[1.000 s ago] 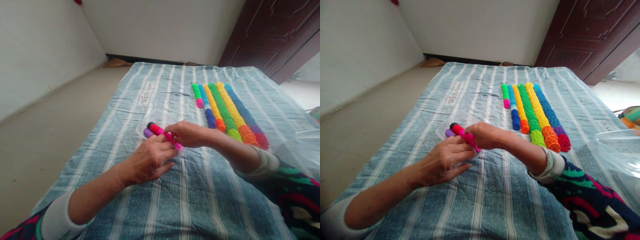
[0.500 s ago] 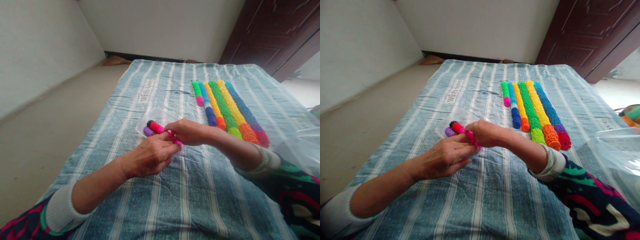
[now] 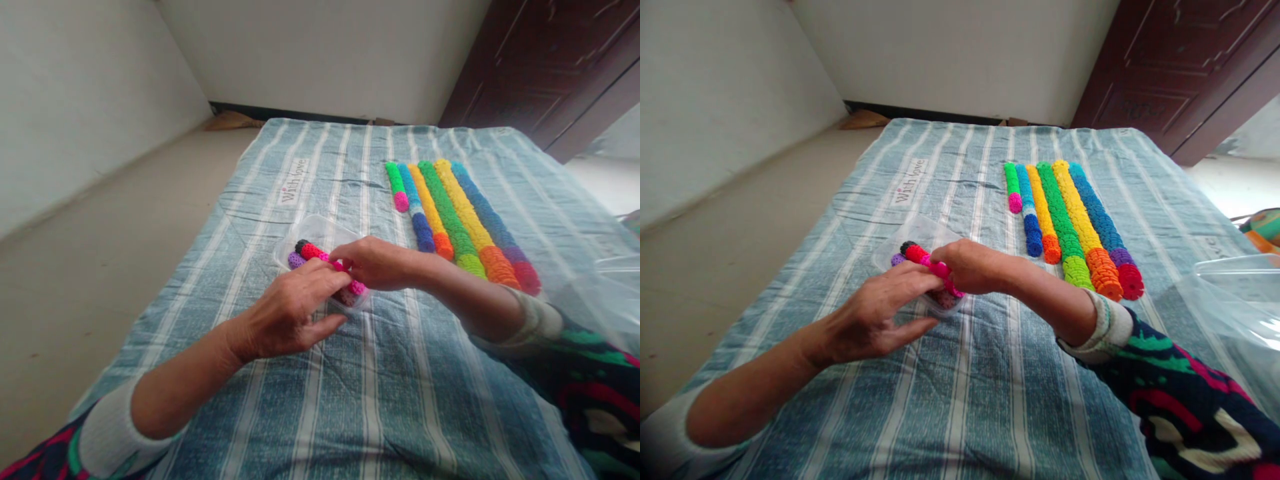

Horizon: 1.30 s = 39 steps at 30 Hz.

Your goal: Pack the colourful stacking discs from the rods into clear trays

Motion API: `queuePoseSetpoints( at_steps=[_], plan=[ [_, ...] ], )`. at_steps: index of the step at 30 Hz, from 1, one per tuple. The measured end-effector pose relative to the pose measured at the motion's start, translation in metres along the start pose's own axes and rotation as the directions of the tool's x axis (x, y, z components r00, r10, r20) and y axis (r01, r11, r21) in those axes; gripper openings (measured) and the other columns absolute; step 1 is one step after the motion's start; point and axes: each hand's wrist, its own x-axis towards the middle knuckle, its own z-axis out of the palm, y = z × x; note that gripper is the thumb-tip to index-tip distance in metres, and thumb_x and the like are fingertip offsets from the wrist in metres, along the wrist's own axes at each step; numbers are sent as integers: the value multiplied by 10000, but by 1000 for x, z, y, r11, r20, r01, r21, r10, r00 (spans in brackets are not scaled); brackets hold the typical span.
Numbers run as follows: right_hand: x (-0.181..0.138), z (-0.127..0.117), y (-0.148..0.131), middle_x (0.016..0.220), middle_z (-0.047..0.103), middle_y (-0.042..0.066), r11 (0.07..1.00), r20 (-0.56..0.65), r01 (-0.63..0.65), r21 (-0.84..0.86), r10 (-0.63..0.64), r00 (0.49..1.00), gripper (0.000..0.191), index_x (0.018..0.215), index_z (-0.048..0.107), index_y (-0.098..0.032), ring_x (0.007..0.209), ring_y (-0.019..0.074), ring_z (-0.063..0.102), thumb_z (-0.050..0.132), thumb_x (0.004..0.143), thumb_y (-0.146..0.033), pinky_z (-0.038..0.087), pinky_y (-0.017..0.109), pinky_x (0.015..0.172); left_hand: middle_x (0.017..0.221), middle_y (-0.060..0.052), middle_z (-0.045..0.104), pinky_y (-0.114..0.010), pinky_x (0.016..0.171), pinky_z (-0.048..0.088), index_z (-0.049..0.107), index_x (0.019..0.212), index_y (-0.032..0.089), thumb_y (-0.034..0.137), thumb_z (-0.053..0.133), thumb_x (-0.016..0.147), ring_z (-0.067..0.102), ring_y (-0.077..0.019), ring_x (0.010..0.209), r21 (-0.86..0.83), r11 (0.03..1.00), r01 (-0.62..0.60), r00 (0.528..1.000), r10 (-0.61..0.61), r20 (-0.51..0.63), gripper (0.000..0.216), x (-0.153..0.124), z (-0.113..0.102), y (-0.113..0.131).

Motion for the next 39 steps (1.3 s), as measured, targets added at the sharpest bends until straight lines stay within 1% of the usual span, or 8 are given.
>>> queuePoseSetpoints(
  at_steps=[3,6,9,13,17,26,34,39],
  plan=[
    [0,-1,0,802,654,37,1000,9,7,14,-8,1000,143,853,608,-139,693,100,542,478,822,-88,332,225,624,1140,-115,657,-436,950,496,509,1224,166,254,615,840,591,-253,1094,53,998,14,1000,-13,-18,408,-6,-2,2],
    [0,-2,-1,786,643,32,1000,16,25,15,-25,1000,112,845,603,-133,676,98,526,504,805,-99,331,227,618,1143,-124,658,-442,939,495,527,1200,151,263,606,847,593,-261,1080,112,993,-33,999,36,-23,379,-9,0,5],
    [-1,-4,-3,747,623,16,999,38,34,17,-35,999,68,821,595,-135,659,94,510,536,793,-118,324,225,605,1096,-126,671,-441,894,503,562,1160,132,263,588,852,605,-265,1027,143,988,-57,998,57,5,336,-6,3,8],
    [-1,-5,-6,805,646,30,999,43,26,24,-27,999,107,872,599,-133,699,101,538,568,772,-114,325,222,604,1049,-123,686,-428,861,505,589,1136,120,229,577,853,613,-257,978,162,984,-68,997,59,59,304,-1,5,10],
    [0,-4,-5,883,658,64,999,26,50,9,-50,998,136,919,597,-122,744,118,560,555,790,-122,328,228,606,1027,-116,697,-421,852,506,585,1147,111,213,565,862,617,-251,961,166,978,-129,990,118,75,303,-1,10,7],
    [-1,-1,-1,848,637,39,996,-3,72,49,-72,997,97,908,572,-133,714,107,529,525,824,-147,325,232,614,948,-102,698,-397,853,522,618,1033,138,189,522,872,624,-239,965,165,974,-155,983,136,123,194,2,12,6],
    [-2,-4,-3,850,652,34,997,22,26,75,-27,999,155,937,595,-131,721,110,547,545,792,-114,337,225,611,959,-110,703,-388,839,545,621,1026,125,174,515,880,647,-228,937,145,979,-143,989,135,63,187,3,13,7],
    [-3,-6,-3,848,666,43,997,43,-13,80,10,999,176,950,614,-128,725,119,563,558,783,-114,353,222,611,1045,-116,699,-394,905,532,607,1073,121,184,555,872,640,-228,1009,116,987,-110,994,109,16,217,-2,6,5]
  ],
)
